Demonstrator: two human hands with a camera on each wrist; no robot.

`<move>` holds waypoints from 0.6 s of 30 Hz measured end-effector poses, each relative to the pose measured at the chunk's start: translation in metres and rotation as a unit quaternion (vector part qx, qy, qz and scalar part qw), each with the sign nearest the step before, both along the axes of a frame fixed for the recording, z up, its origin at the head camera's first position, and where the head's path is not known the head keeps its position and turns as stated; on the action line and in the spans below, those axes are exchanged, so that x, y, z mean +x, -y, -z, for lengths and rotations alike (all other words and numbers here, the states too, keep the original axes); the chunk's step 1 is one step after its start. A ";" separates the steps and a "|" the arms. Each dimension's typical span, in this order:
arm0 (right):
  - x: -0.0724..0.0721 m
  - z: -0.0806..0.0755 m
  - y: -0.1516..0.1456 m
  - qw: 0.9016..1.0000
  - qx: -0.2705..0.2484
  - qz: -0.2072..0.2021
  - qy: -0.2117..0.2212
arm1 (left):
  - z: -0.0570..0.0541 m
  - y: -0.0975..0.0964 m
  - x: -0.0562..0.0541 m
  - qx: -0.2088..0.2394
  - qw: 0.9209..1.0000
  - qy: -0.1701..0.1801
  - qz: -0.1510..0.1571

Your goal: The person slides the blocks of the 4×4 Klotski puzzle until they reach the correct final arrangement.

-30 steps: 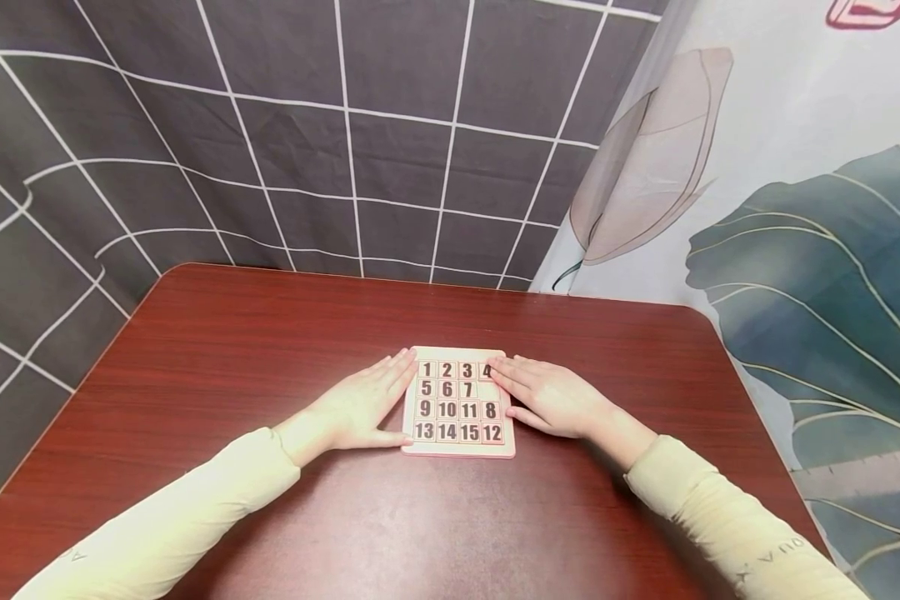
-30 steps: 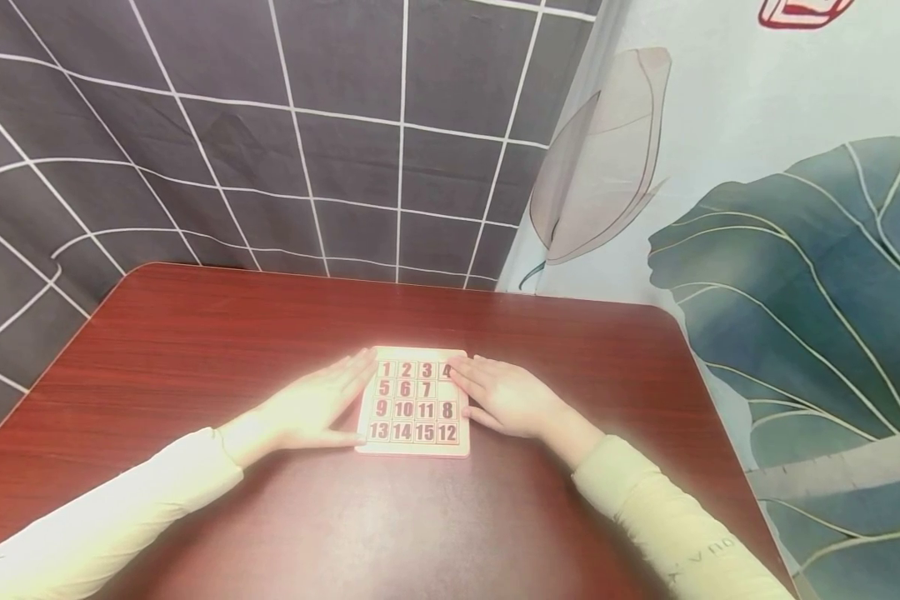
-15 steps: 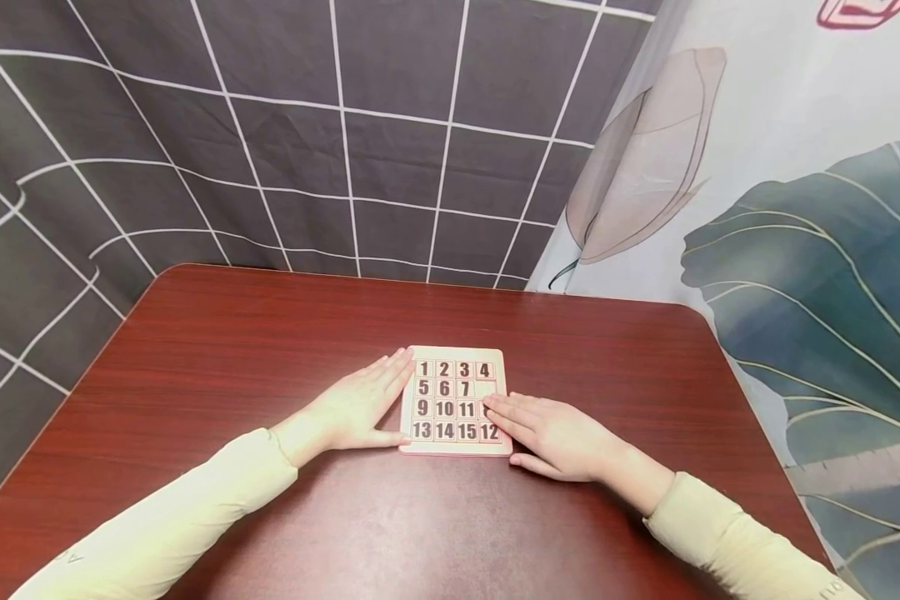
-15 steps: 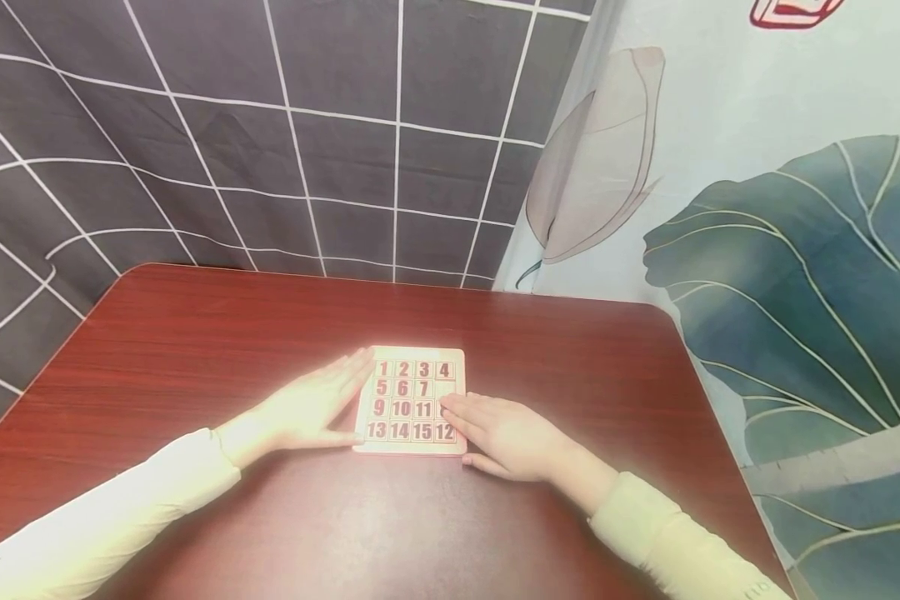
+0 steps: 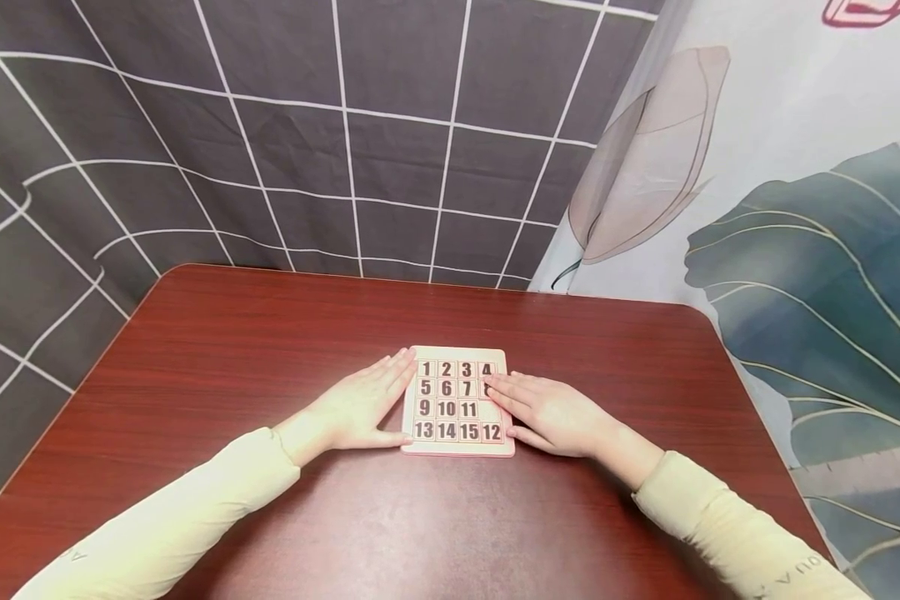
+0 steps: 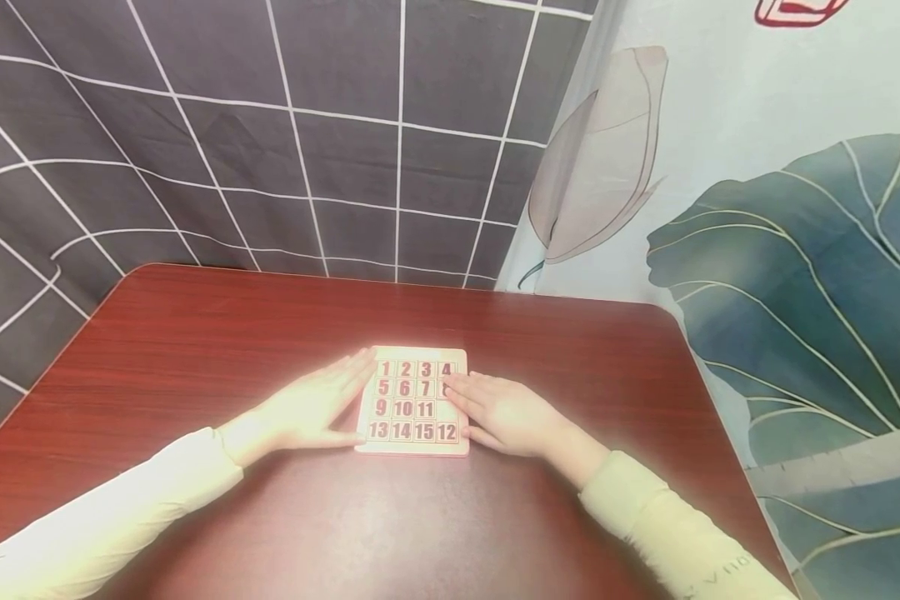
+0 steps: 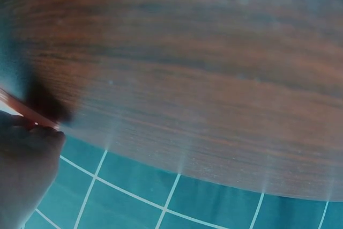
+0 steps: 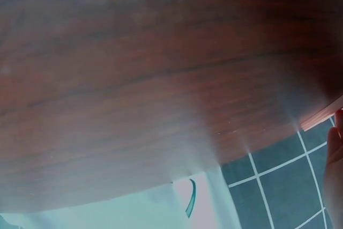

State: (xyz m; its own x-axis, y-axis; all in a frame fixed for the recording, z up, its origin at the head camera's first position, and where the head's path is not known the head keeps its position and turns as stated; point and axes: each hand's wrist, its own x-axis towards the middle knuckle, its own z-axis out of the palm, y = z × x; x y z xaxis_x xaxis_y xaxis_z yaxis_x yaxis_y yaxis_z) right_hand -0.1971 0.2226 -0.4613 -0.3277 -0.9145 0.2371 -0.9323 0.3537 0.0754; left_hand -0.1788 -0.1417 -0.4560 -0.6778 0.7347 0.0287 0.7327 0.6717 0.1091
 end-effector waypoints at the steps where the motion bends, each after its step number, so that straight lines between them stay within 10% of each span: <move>1: 0.000 0.000 0.000 1.000 0.002 0.001 0.002 | 0.000 0.000 0.000 0.000 1.000 0.000 0.000; 18: 0.046 0.000 -0.015 0.999 0.013 -0.042 -0.003 | 0.001 -0.001 0.001 0.000 1.000 -0.002 0.000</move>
